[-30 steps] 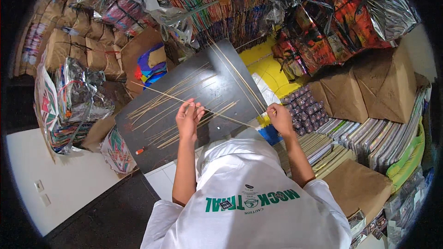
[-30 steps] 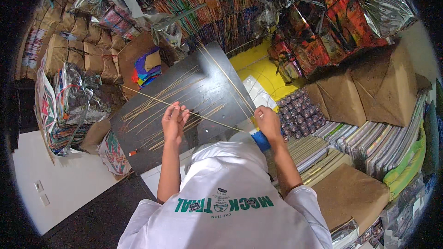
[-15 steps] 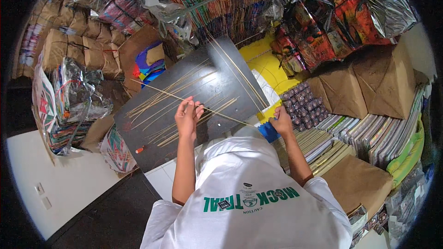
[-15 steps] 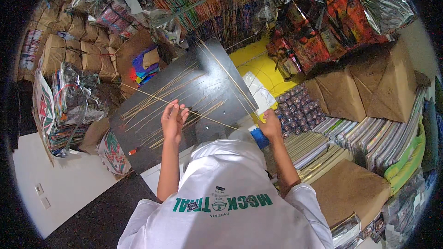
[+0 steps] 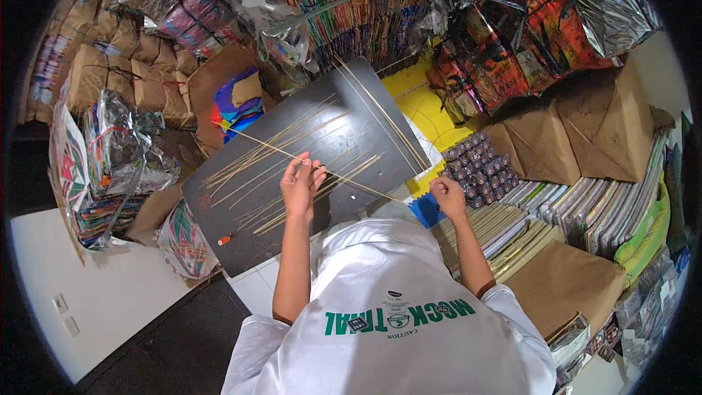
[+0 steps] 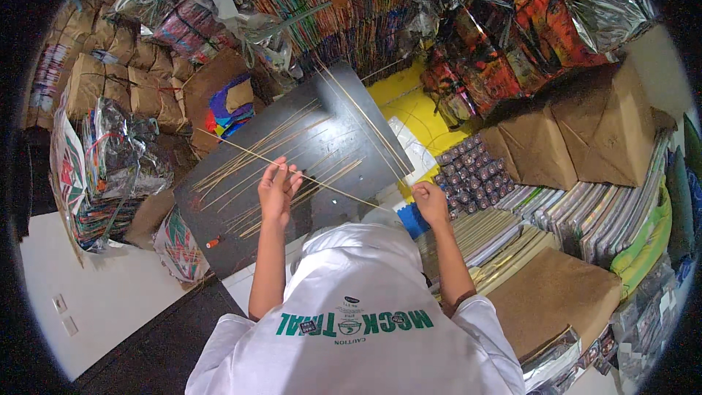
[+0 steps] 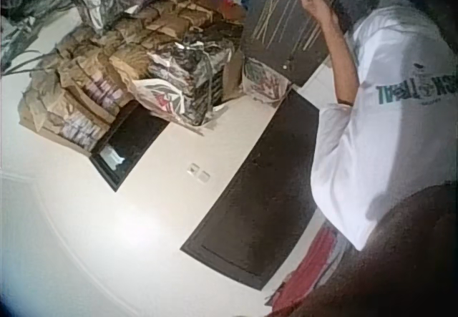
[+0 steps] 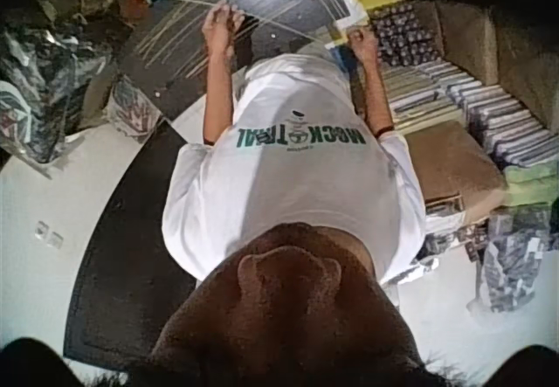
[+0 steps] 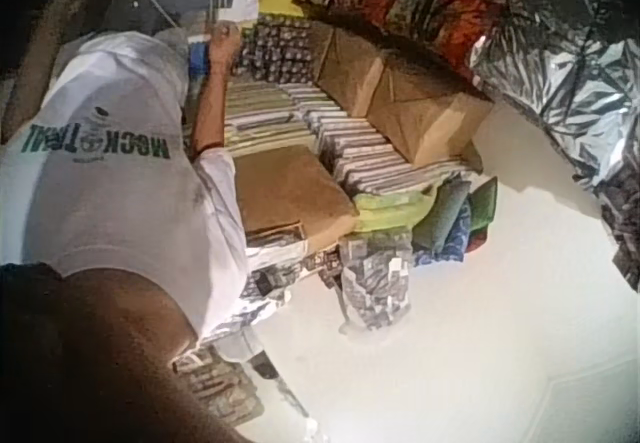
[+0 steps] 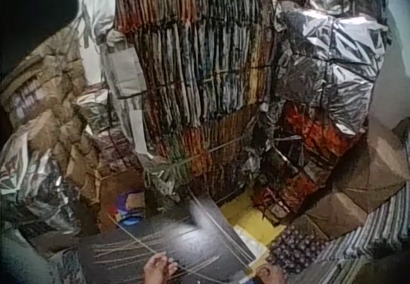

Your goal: The person stands at a workbench and repeatedly picks up thin wooden sticks. They align the sticks in their hands, sometimes crossing them to form a frame-like structure, and then place them back onto the table. The process involves handling the sticks one by one or in small groups to arrange them on the surface.

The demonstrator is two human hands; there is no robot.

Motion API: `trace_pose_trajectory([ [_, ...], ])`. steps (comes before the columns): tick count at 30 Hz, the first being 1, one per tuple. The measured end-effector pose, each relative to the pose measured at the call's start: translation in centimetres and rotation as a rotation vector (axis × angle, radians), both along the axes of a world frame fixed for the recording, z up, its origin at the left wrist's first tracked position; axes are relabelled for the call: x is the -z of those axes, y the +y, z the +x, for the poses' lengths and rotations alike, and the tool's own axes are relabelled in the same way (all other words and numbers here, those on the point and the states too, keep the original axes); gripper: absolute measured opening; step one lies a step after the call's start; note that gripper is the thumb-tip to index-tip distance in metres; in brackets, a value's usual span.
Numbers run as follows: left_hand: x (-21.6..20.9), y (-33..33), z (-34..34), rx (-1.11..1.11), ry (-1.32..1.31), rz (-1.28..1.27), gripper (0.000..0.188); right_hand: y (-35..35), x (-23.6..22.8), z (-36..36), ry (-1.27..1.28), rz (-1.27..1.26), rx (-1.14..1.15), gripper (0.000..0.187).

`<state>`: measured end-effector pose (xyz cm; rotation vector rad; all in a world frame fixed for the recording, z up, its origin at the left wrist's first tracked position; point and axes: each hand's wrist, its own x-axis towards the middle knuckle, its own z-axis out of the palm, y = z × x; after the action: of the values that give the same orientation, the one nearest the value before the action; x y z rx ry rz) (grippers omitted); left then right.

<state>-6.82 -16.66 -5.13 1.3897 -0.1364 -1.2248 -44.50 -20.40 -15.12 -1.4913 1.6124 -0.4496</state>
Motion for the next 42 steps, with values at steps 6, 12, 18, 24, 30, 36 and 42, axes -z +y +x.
trace_pose_trajectory([
  [6, 0.5, 0.4, 0.1, 0.027, -0.012, -0.031, 0.032, 1.0, -1.1, 0.5, -0.284, 0.006, 0.155, 0.011],
  [12, -0.4, -0.1, -0.8, 0.091, -0.032, 0.004, 0.033, 1.6, -2.7, 0.6, -0.376, 0.043, 0.234, 0.012],
  [18, -1.1, -0.8, -2.0, 0.194, -0.017, 0.006, 0.035, 2.4, -4.3, 0.9, -0.475, 0.092, 0.304, 0.015],
  [24, -0.7, -1.5, -3.3, 0.266, 0.036, -0.045, 0.032, 3.8, -6.7, 1.1, -0.580, 0.159, 0.241, 0.018],
  [30, -2.1, -2.0, -4.4, 0.329, 0.053, -0.082, 0.038, 4.6, -8.1, 1.8, -0.548, 0.169, 0.087, 0.017],
  [36, -3.7, -1.9, -4.0, 0.321, 0.047, -0.115, 0.036, 4.4, -7.6, 2.5, -0.468, 0.166, 0.026, 0.019],
  [42, -3.7, -1.0, -1.5, 0.154, -0.006, -0.151, 0.030, 3.8, -9.0, 4.0, -0.305, 0.069, -0.080, 0.019],
])
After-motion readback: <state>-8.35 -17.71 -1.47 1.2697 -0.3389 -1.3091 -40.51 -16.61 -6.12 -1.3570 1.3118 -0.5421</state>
